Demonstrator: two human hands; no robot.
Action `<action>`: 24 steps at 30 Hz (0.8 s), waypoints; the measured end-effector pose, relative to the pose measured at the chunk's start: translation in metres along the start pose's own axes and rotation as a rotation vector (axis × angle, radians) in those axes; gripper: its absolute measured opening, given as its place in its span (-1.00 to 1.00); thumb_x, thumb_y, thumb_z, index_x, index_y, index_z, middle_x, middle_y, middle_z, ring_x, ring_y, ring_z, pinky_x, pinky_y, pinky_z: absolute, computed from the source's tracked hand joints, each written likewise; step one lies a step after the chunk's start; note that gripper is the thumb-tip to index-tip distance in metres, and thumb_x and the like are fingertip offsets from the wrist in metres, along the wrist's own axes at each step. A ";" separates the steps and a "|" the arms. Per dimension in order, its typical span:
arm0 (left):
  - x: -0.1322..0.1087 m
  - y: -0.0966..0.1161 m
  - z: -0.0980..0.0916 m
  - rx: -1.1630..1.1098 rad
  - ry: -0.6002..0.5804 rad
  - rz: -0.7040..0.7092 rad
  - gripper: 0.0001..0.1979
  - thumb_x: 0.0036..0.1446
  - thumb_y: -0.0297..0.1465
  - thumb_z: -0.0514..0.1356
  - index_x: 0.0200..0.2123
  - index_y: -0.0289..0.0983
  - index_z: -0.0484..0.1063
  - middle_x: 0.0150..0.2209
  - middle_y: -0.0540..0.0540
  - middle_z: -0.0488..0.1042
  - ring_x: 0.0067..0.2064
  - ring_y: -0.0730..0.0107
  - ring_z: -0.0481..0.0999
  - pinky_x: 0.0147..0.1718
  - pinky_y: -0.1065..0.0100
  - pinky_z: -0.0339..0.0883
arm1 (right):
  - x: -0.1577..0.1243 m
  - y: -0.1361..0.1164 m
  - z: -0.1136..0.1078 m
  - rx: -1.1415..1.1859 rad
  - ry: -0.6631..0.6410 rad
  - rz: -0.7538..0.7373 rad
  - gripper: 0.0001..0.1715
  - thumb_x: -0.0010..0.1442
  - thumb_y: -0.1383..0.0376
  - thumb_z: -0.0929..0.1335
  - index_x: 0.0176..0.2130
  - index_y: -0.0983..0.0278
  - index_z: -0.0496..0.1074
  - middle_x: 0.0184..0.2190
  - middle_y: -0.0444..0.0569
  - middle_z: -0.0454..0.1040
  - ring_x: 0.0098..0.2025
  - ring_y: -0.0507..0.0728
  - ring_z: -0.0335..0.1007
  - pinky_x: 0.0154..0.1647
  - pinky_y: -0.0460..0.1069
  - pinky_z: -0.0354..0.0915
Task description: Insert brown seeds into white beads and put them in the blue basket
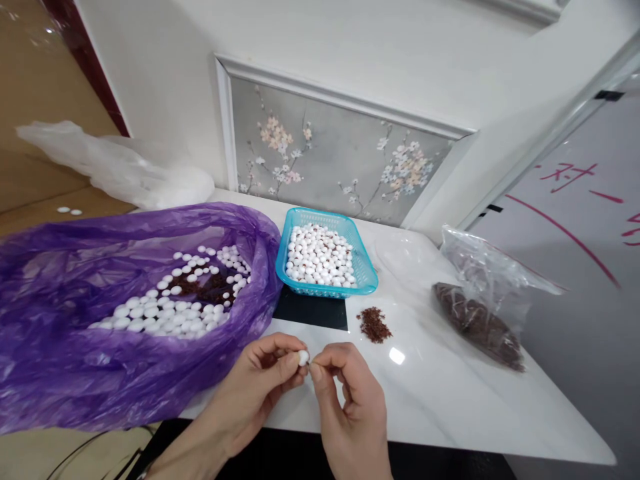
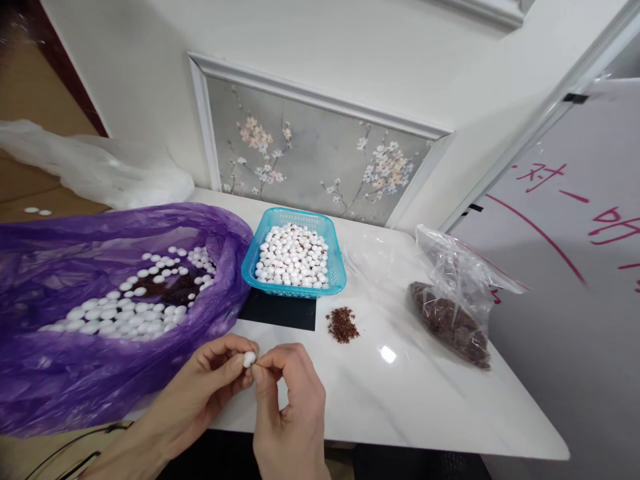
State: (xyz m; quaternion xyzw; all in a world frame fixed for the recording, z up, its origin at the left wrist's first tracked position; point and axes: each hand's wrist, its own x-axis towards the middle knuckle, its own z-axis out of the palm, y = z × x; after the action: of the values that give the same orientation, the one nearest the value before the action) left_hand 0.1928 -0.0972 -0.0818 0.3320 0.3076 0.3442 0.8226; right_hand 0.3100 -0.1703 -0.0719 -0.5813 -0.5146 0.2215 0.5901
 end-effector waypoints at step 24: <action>-0.004 0.000 0.002 0.007 -0.002 -0.014 -0.86 -0.11 -0.36 0.42 -0.41 -0.23 0.60 -0.43 0.01 0.52 -0.39 0.53 0.48 -0.33 0.52 0.39 | 0.006 0.010 -0.005 0.469 -0.060 0.321 -0.78 0.21 0.19 0.37 -0.16 0.16 0.30 -0.37 -0.20 0.26 -0.37 0.00 0.23 -0.30 -0.08 0.28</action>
State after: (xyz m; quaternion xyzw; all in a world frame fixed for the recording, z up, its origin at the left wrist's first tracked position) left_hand 0.1920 -0.1010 -0.0797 0.3332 0.3105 0.3371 0.8240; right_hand 0.3204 -0.1651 -0.0777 -0.4961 -0.3680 0.4422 0.6503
